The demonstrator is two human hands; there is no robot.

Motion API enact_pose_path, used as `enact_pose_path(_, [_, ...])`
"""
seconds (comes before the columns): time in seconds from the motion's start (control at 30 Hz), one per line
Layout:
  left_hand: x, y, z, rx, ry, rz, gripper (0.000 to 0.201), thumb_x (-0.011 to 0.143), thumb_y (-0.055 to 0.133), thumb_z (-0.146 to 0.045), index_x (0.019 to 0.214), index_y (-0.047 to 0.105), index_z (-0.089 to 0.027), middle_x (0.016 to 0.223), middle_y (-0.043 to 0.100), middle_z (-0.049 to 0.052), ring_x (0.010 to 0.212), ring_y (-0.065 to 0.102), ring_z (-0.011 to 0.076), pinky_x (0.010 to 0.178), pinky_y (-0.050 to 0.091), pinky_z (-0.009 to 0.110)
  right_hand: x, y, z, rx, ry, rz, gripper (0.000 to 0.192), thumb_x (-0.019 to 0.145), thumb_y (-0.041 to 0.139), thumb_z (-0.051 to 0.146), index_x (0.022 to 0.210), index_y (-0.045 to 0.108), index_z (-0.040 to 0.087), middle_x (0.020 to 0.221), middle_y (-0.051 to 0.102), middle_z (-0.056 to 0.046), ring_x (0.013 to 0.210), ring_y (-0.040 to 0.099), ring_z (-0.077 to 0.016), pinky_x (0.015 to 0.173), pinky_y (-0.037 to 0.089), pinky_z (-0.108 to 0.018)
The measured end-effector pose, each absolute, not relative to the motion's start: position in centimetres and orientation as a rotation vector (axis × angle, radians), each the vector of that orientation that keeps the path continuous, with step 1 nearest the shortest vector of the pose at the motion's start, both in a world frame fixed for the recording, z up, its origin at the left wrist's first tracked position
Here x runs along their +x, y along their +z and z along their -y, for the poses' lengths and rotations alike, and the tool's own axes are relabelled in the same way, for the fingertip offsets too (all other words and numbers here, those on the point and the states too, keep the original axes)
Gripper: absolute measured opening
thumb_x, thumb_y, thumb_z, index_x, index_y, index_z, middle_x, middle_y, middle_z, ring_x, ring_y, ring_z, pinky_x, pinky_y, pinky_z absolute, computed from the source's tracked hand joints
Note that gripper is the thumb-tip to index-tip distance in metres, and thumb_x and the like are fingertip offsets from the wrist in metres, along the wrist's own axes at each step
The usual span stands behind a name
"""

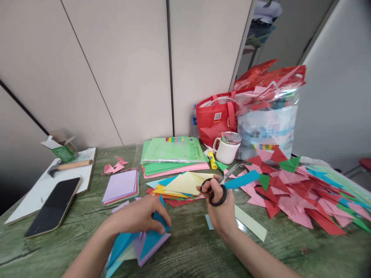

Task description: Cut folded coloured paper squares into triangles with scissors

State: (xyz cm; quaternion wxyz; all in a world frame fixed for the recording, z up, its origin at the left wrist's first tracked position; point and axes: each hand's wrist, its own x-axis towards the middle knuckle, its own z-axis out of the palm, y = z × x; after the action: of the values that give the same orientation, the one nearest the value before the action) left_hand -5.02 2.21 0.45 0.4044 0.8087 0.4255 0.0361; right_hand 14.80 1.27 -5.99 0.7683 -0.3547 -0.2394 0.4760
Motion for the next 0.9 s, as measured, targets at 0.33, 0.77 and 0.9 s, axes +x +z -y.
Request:
enact_pose_path(0.33, [-4.5,-1.5,-3.1,2.272,0.187,-1.461,0.010,0.068,0.061,-0.028,0.066,0.067,-0.020,0.086,0.061,0.005,0.077,0.058,0.0211,0.066,0.040,0.029,15.4,-6.5,-2.1,-0.741,1.123,0.412,0.030,0.074,0.061,0.044,0.088,0.054,0.018,0.074,0.065,-0.001,0.070,0.064,-0.0157,0.079,0.052,-0.038])
enact_pose_path(0.77, [-2.0,-2.8,-2.7,2.131,0.230,-1.261,0.023,0.077,0.049,-0.025,0.074,0.069,-0.014,0.070,0.067,0.004,0.065,0.056,0.0164,0.058,0.037,0.024,15.7,-9.4,-2.3,-1.720,0.427,1.639,0.024,0.070,0.055,0.010,0.089,0.058,0.023,0.065,0.065,0.001,0.061,0.061,-0.0208,0.053,0.034,-0.025])
enact_pose_path(0.9, [-2.1,-3.6,-2.4,2.162,0.152,-1.189,0.022,0.076,0.052,-0.027,0.068,0.068,-0.014,0.062,0.064,0.002,0.057,0.052,0.0147,0.053,0.033,0.024,15.6,-9.1,-2.4,-1.442,0.588,1.479,0.012,0.073,0.056,0.016,0.083,0.055,0.022,0.069,0.064,0.000,0.064,0.060,-0.0185,0.056,0.040,-0.025])
